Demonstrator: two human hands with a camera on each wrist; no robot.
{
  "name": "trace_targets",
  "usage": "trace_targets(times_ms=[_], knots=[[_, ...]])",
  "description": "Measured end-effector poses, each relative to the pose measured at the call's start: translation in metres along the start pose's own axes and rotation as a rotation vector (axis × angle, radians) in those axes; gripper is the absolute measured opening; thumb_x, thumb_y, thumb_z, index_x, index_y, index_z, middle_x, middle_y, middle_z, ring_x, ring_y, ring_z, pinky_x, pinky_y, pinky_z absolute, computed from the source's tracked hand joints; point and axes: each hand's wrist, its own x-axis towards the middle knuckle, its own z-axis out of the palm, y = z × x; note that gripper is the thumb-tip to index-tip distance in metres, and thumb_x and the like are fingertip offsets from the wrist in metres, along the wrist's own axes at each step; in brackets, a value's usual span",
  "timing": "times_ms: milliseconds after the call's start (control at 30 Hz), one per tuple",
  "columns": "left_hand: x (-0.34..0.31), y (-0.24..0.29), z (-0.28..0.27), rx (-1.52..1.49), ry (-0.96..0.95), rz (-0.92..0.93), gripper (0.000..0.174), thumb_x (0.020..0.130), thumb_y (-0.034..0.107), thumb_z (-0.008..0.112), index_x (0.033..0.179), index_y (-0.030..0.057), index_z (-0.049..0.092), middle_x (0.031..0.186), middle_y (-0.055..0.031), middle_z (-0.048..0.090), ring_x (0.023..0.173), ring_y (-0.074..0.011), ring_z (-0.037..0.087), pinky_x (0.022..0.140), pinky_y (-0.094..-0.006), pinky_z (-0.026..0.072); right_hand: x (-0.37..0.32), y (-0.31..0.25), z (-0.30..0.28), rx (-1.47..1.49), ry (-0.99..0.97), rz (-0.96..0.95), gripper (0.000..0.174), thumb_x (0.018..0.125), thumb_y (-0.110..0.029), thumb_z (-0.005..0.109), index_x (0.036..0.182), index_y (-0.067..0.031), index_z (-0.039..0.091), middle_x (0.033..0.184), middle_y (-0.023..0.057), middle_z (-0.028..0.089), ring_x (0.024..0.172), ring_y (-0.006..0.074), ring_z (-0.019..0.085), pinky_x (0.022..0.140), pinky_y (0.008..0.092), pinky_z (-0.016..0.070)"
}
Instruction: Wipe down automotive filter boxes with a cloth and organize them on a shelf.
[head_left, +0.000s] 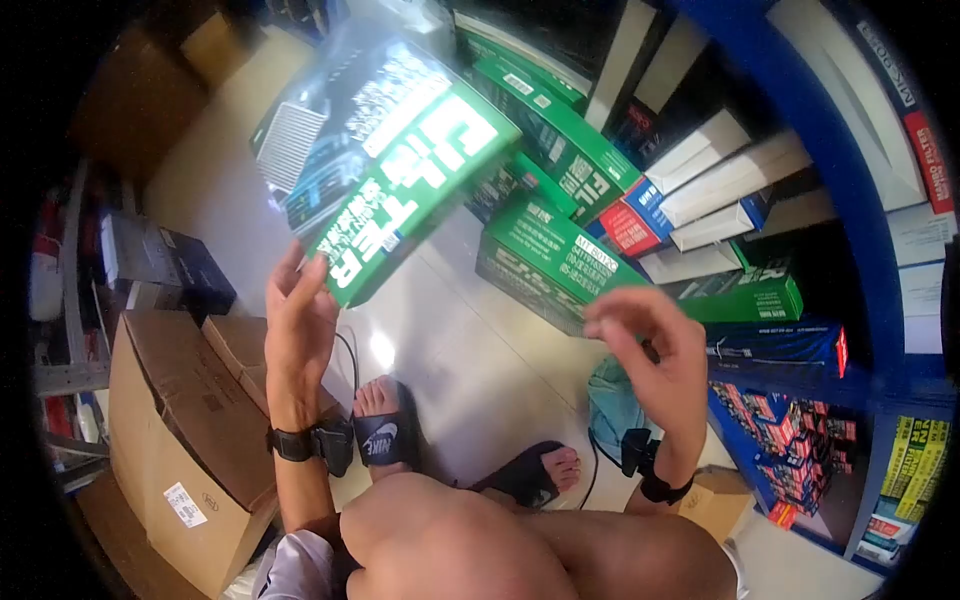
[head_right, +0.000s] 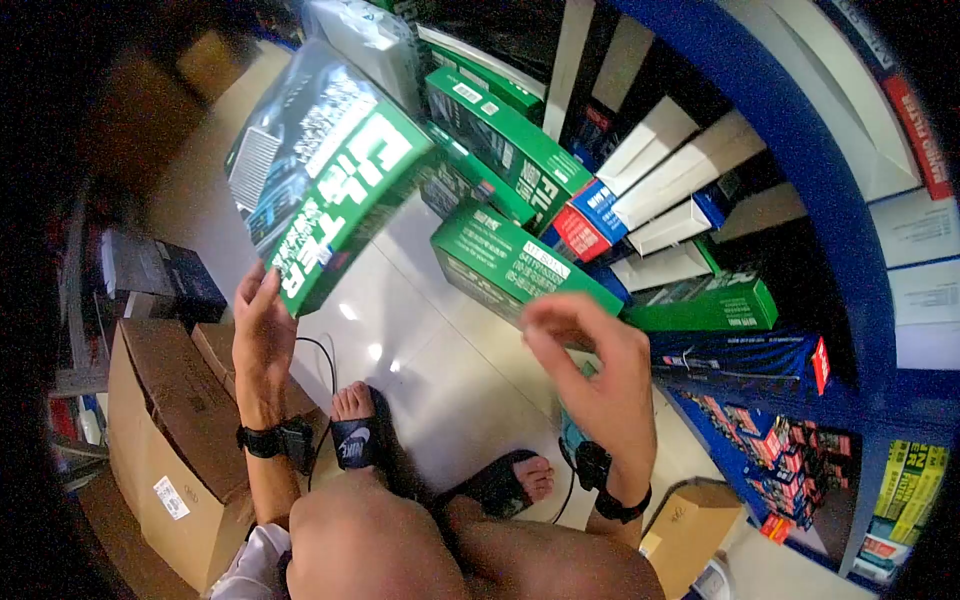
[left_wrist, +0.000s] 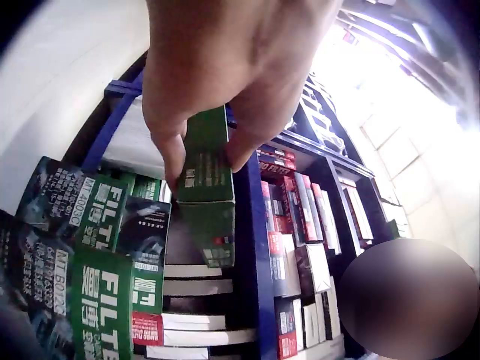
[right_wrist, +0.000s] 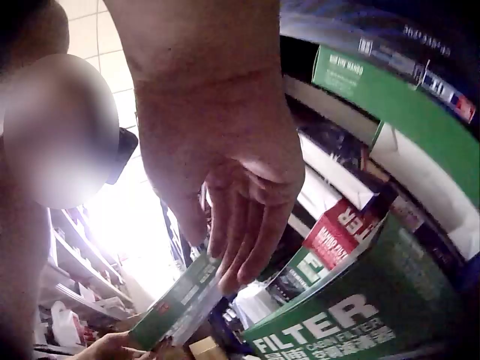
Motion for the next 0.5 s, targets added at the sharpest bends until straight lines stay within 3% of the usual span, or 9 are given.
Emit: trace_targets(times_ms=[33,100,133,233,267,333,367,433,500], knots=[[-0.004,-0.004,-0.004,-0.002,-0.002,-0.017,0.066,0.102,0.017,0.076,0.151,-0.0124,0.043,0.143,-0.024,0.062,0.132,-0.0263,0.065,0.115,-0.0408,0.0528,-0.012,0.004,-0.008,-0.004,0.004,0.016,0.018,0.1,-0.009,0.075,0.115,-0.0001,0.073,0.102,0.0095,0.08,0.091,0.0193,0.078,0.087,0.0341,0.0606],[-0.009,-0.014,-0.015,-0.065,0.07,-0.006,0.075,0.103,0.016,0.076,0.156,-0.0108,0.031,0.146,-0.0231,0.058,0.132,-0.0281,0.064,0.114,-0.041,0.0529,-0.033,0.017,-0.026,-0.25,-0.252,0.072,0.016,0.099,-0.007,0.074,0.112,0.0014,0.074,0.102,0.0139,0.079,0.09,0.0212,0.078,0.085,0.0326,0.06],[-0.009,-0.019,-0.017,-0.043,0.149,-0.016,0.068,0.103,0.014,0.072,0.154,-0.0168,0.04,0.149,-0.0267,0.058,0.14,-0.0296,0.058,0.124,-0.0389,0.0407,-0.044,0.026,-0.03,-0.262,-0.264,0.126,0.017,0.099,-0.01,0.074,0.112,0.0016,0.075,0.1,0.0164,0.079,0.089,0.0256,0.079,0.082,0.0323,0.06],[-0.006,-0.023,-0.017,0.02,0.228,-0.013,0.07,0.104,0.014,0.072,0.155,-0.0166,0.037,0.151,-0.0261,0.056,0.142,-0.0292,0.055,0.123,-0.0391,0.041,-0.073,0.068,-0.045,-0.293,-0.314,0.416,0.028,0.098,-0.021,0.076,0.118,-0.0005,0.075,0.101,0.0168,0.08,0.095,0.0288,0.079,0.086,0.0385,0.0605],[-0.004,-0.024,-0.018,-0.006,0.223,-0.035,0.074,0.104,0.014,0.072,0.158,-0.0158,0.032,0.152,-0.0261,0.055,0.143,-0.0289,0.054,0.123,-0.0382,0.0411,-0.081,0.084,-0.048,-0.293,-0.312,0.423,0.028,0.098,-0.021,0.076,0.118,-0.0005,0.075,0.101,0.0168,0.08,0.095,0.0288,0.079,0.086,0.0385,0.0605],[0.001,-0.028,-0.022,-0.037,0.182,-0.034,0.075,0.104,0.013,0.073,0.159,-0.0149,0.03,0.151,-0.0256,0.055,0.142,-0.0286,0.055,0.123,-0.0376,0.0413,-0.098,0.119,-0.05,-0.736,-0.282,0.632,0.048,0.093,-0.033,0.08,0.13,-0.0037,0.071,0.121,0.0203,0.076,0.114,0.0349,0.075,0.096,0.0466,0.0589],[0.003,-0.03,-0.023,-0.068,0.143,-0.025,0.076,0.104,0.013,0.073,0.16,-0.014,0.029,0.151,-0.0251,0.055,0.141,-0.0283,0.055,0.122,-0.0371,0.0415,-0.103,0.137,-0.05,-0.734,-0.282,0.64,0.048,0.093,-0.033,0.08,0.13,-0.0037,0.071,0.121,0.0203,0.076,0.114,0.0349,0.075,0.096,0.0466,0.0589],[0.004,-0.035,-0.021,-0.079,0.172,-0.031,0.074,0.104,0.012,0.073,0.159,-0.0129,0.031,0.15,-0.0241,0.056,0.139,-0.028,0.057,0.122,-0.0375,0.0427,-0.11,0.173,-0.047,-0.948,-0.192,0.853,0.075,0.085,-0.042,0.085,0.147,-0.0087,0.059,0.147,0.0257,0.062,0.129,0.0422,0.067,0.103,0.0536,0.0556],[0.004,-0.041,-0.021,-0.089,0.202,-0.045,0.072,0.104,0.011,0.073,0.158,-0.0118,0.033,0.149,-0.0232,0.057,0.137,-0.0278,0.058,0.121,-0.0379,0.0439,-0.117,0.206,-0.043,-0.963,-0.163,0.912,0.085,0.082,-0.044,0.087,0.152,-0.0096,0.052,0.153,0.0276,0.054,0.133,0.0457,0.063,0.105,0.0548,0.0549]])
